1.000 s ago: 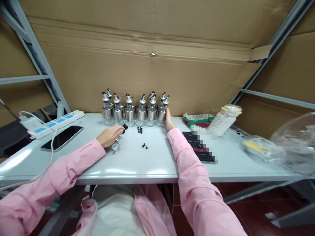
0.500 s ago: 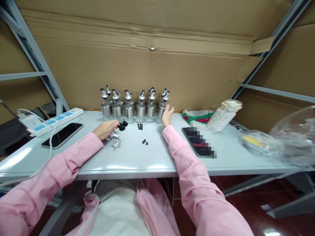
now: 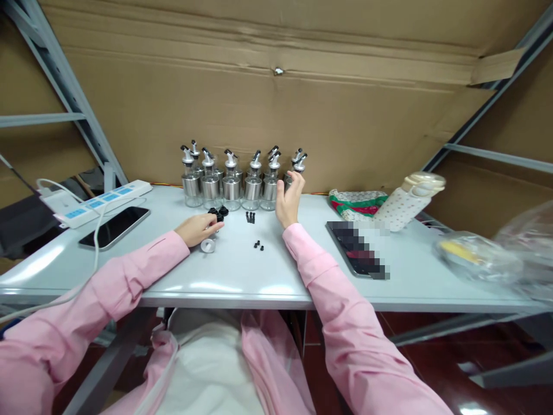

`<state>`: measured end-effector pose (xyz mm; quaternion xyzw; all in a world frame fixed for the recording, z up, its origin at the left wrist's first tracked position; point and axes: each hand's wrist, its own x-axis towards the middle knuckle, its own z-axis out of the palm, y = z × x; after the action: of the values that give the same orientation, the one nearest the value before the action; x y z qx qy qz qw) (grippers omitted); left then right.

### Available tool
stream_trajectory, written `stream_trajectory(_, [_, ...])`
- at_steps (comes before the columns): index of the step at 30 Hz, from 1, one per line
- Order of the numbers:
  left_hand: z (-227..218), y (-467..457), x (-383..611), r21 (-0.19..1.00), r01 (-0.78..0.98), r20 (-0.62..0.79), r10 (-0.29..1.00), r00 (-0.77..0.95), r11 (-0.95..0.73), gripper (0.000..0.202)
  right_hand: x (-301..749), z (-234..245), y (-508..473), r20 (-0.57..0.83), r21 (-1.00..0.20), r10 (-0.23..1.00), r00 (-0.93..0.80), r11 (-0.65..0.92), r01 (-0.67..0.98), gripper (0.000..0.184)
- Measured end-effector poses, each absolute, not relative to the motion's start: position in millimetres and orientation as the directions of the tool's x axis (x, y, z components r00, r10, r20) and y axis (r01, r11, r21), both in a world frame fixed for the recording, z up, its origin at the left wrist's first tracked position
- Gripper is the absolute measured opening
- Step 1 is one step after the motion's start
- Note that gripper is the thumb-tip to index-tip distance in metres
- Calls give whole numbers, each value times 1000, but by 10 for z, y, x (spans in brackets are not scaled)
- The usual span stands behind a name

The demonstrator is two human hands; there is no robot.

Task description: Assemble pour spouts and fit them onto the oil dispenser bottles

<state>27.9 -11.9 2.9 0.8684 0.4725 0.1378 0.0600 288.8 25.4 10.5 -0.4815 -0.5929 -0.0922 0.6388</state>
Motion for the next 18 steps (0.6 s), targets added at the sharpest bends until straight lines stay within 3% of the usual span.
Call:
stream_trajectory(9, [-25,-153,336,441,685,373,812,449,-580,45,2712,206,57,862,-408,503,60,620,670,36])
stream_trajectory(14, [-10,-195,338,459,617,501,760,414,-640,52,2524,278,-145,678,-245,636,-368,667,703,34])
stream_trajectory(18, [22,-262,356,407,561,588,677,443,-721,57,2285,278,-309,582,-137,582,-568,759,637,35])
